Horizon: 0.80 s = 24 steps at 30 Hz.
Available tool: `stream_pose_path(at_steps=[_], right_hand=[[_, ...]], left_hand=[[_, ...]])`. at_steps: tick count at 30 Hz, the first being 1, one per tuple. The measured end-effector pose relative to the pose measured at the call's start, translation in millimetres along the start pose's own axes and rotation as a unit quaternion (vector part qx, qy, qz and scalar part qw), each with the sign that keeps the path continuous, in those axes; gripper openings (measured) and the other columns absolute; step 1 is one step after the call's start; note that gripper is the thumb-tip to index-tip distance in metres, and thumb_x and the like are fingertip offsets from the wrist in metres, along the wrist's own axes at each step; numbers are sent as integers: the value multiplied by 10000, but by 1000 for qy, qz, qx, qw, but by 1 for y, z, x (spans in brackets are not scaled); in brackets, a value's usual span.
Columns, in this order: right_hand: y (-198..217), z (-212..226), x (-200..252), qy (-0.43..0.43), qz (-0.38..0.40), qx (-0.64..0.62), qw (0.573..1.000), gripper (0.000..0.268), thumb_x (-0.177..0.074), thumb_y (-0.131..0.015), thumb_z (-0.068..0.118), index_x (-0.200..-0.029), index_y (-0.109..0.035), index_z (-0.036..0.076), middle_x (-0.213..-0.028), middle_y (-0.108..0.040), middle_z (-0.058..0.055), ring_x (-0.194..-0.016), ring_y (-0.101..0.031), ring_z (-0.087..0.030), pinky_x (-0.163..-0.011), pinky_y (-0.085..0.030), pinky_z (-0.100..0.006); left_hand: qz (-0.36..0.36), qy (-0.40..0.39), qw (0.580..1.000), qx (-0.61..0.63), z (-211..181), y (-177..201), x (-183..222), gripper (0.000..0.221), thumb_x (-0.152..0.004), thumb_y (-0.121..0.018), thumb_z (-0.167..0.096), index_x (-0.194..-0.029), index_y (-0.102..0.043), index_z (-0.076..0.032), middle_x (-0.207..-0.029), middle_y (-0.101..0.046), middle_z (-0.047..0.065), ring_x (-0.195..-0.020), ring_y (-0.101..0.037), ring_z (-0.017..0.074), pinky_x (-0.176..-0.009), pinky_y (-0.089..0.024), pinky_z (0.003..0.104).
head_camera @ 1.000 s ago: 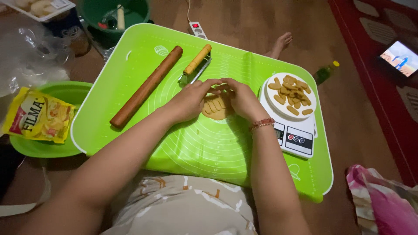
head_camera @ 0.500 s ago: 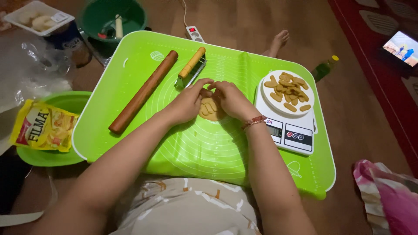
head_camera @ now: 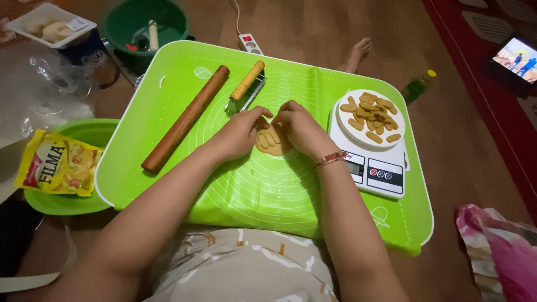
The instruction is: The person weighs pieces of dough by hand, placing them on a scale, then shifting and kneading them on a pastry mat until the desired weight is achieved.
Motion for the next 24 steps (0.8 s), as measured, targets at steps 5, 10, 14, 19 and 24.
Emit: stream_pose_path(at_steps=[5,10,14,19,24], right_hand=[[2,7,5,61,2,59,996,175,-881,-637,-3,-1033,-719,23,-1199,-634,-130,-1094,-630,-312,-937,-536,-360],[3,2,5,88,-44,23,995,360,-863,-632,-58,-1207,-645,45,-1262,-581,-159,-1176,-587,-342,-1001,-499,-384],[4,-4,6,69,-73,-9,995,298,-925,-635,-20,-1207,-648,75,-1256,-587,-144,-1189,-590,-324,-1015,-499,-377],[3,-4,5,69,-85,-1,994,313,-925,-577,-59,-1192,-670,77,-1262,-595,-138,-1214,-581,-327,-1038,-481,-380],[0,-11,2,69,-80,1,994,299,-908,-600,-43,-1171,-673,77,-1235,-595,-128,-1186,-591,-318,-1025,-491,-370]], left_hand=[[-13,-75,996,-38,0,6,7,388,-841,-582,88,-1194,-646,-61,-1238,-590,171,-1093,-655,333,-938,-551,389],[-11,-100,982,-163,7,17,13,409,-773,-653,87,-1097,-776,-131,-1248,-574,128,-1171,-609,335,-984,-507,403],[10,34,985,-168,6,17,10,506,-908,-575,32,-1384,-663,-115,-1299,-613,134,-1214,-585,336,-1078,-456,434],[-19,-22,971,-238,-6,2,17,389,-819,-617,-3,-1183,-740,-68,-1320,-577,157,-1288,-484,324,-1056,-353,473],[-15,38,982,-185,-8,-3,13,278,-915,-581,-69,-1147,-734,-80,-1271,-612,117,-1285,-501,282,-1054,-354,463]])
Point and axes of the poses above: each hand's wrist, its own x-axis away from the middle knuckle, its own y-axis out of the back of the hand, z = x × y, the point moved 1 cm from there along -x, towards the middle knuckle
